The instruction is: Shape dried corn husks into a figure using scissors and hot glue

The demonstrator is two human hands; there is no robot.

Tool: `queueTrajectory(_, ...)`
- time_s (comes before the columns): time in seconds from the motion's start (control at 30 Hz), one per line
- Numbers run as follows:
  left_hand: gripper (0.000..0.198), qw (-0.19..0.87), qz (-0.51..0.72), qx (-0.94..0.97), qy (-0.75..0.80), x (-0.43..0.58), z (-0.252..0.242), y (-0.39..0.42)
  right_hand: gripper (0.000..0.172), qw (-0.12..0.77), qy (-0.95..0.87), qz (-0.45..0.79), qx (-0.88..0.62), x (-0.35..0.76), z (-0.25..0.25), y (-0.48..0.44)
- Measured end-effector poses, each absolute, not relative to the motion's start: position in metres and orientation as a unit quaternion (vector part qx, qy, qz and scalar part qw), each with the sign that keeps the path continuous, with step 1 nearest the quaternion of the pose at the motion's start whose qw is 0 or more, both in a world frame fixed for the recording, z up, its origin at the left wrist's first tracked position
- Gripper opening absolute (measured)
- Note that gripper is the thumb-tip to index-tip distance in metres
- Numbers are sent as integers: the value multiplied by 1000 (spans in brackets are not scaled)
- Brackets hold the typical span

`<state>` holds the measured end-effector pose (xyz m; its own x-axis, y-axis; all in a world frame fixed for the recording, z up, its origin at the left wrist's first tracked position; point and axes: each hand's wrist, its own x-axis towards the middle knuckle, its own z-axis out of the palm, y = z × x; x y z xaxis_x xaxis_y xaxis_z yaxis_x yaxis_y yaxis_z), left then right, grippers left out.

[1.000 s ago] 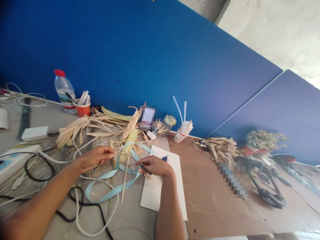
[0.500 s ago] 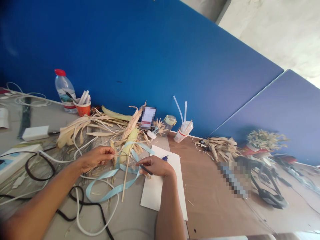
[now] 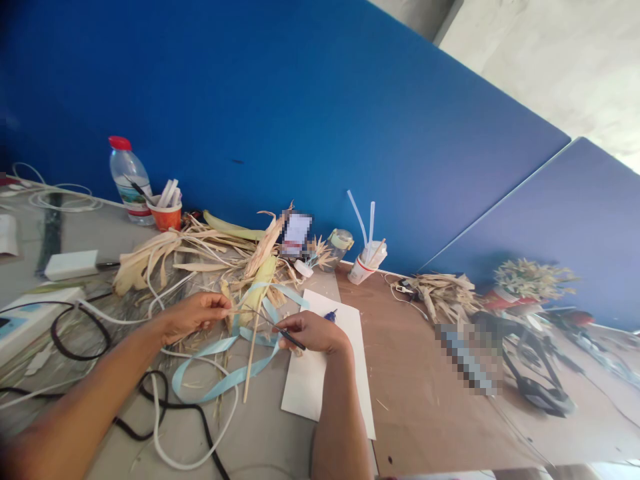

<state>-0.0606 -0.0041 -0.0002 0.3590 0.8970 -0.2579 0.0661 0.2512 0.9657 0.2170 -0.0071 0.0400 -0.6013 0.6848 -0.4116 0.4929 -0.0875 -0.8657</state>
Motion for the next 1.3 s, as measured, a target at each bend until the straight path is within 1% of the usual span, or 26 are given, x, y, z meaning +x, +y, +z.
queueTrajectory(0.33, 21, 640, 324, 522, 463, -60, 3, -5, 43, 82, -662, 597, -446, 216, 43, -9)
queueTrajectory(0.5, 21, 650, 332, 496, 470, -59, 6, -6, 39, 93, -661, 589, -455, 218, 39, -7)
queueTrajectory(0.6, 23, 669, 390, 438, 457, -60, 3, -4, 38, 139, -662, 558, -481, 213, 42, -8)
queueTrajectory(0.73, 21, 693, 494, 343, 399, -63, 1, 0, 39, 249, -645, 536, -484, 191, 42, -11)
queueTrajectory(0.83, 20, 717, 533, 285, 348, -64, 3, 1, 38, 318, -627, 535, -468, 168, 33, -13)
queueTrajectory(1.0, 15, 743, 545, 245, 302, -61, 4, -1, 39, 334, -613, 557, -450, 141, 19, -15)
queueTrajectory(1.07, 13, 751, 542, 241, 290, -59, 3, -2, 40, 331, -619, 536, -469, 139, 17, -14)
queueTrajectory(1.13, 12, 757, 540, 236, 283, -58, 1, -2, 40, 332, -625, 487, -512, 140, 16, -13)
queueTrajectory(1.3, 10, 765, 537, 225, 277, -58, 2, -3, 34, 304, -668, 294, -613, 145, 10, -8)
